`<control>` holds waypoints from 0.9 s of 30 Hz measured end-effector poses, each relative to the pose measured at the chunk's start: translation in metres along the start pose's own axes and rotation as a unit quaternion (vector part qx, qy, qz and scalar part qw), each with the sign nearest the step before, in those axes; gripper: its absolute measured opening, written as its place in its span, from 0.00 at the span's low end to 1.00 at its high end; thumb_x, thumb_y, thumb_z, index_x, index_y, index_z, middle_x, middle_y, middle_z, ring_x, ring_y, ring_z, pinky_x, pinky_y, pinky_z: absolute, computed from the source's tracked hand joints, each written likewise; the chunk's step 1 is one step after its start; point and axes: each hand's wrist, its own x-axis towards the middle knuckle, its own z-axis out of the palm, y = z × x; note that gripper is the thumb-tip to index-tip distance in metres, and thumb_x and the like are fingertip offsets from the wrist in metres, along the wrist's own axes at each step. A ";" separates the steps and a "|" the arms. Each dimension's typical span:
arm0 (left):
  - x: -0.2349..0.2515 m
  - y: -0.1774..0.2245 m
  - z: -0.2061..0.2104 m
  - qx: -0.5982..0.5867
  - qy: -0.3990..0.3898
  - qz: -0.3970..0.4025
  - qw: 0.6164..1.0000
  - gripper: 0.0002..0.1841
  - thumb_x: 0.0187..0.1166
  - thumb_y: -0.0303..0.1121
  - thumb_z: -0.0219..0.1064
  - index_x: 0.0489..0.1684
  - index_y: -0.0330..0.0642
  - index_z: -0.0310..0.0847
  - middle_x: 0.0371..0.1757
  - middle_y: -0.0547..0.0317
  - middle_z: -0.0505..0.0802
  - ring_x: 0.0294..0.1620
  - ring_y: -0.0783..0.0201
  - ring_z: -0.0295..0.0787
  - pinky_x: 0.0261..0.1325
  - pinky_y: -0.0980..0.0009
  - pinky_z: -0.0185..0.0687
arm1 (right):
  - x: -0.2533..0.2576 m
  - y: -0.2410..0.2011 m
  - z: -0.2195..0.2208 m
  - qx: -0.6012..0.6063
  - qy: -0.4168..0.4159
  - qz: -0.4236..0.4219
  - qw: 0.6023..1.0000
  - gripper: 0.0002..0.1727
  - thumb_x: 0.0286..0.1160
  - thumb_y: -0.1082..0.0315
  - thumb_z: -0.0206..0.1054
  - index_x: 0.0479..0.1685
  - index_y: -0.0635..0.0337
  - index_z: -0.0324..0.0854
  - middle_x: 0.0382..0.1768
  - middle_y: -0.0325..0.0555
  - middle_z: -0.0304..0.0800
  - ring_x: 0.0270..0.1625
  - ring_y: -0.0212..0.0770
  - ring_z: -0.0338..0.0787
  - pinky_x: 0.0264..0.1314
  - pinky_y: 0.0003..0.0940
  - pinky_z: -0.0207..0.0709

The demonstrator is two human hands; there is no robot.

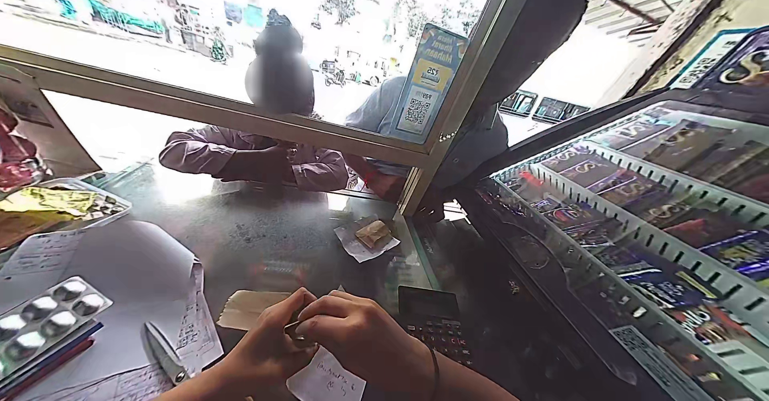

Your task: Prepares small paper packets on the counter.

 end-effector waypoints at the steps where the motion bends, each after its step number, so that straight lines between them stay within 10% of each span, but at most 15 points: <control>1: -0.002 0.002 0.003 0.011 -0.010 0.007 1.000 0.22 0.62 0.38 0.75 0.51 0.37 0.76 0.40 0.62 0.88 0.44 0.86 0.83 0.49 0.89 0.78 | -0.002 -0.002 0.004 -0.019 0.000 -0.007 1.000 0.07 0.76 0.77 0.67 0.36 0.61 0.91 0.42 0.46 0.96 0.46 0.41 0.93 0.48 0.28 0.84; 10: 0.004 -0.001 -0.001 -0.100 0.126 -0.071 0.984 0.14 0.64 0.33 0.74 0.45 0.52 0.77 0.35 0.82 0.84 0.35 0.87 0.81 0.39 0.87 0.78 | -0.004 0.028 -0.039 -0.163 0.083 0.119 0.976 0.08 0.75 0.73 0.67 0.39 0.57 0.94 0.45 0.45 0.97 0.48 0.43 0.96 0.49 0.36 0.89; 15: 0.001 0.012 0.004 -0.087 0.096 -0.096 0.987 0.14 0.62 0.24 0.70 0.45 0.44 0.75 0.37 0.79 0.82 0.38 0.87 0.79 0.43 0.89 0.76 | -0.021 0.099 -0.056 -0.114 -0.127 0.389 0.905 0.19 0.87 0.65 0.60 0.70 0.63 0.84 0.68 0.63 0.86 0.69 0.63 0.86 0.73 0.61 0.75; 21: 0.002 0.006 0.007 -0.058 0.098 -0.092 0.989 0.16 0.61 0.29 0.71 0.48 0.44 0.76 0.39 0.78 0.84 0.38 0.88 0.80 0.43 0.90 0.77 | -0.027 0.116 -0.029 -0.106 -0.344 0.449 0.818 0.40 0.89 0.36 0.46 0.94 0.49 0.57 0.94 0.59 0.48 0.95 0.65 0.48 0.88 0.72 0.43; 27: -0.002 0.005 0.007 -0.037 0.084 -0.097 0.991 0.17 0.62 0.33 0.73 0.49 0.46 0.76 0.36 0.77 0.82 0.33 0.90 0.76 0.35 0.93 0.72 | -0.047 0.144 -0.041 -0.103 -0.309 0.500 0.803 0.41 0.90 0.35 0.40 0.96 0.49 0.53 0.95 0.56 0.48 0.96 0.62 0.46 0.89 0.73 0.40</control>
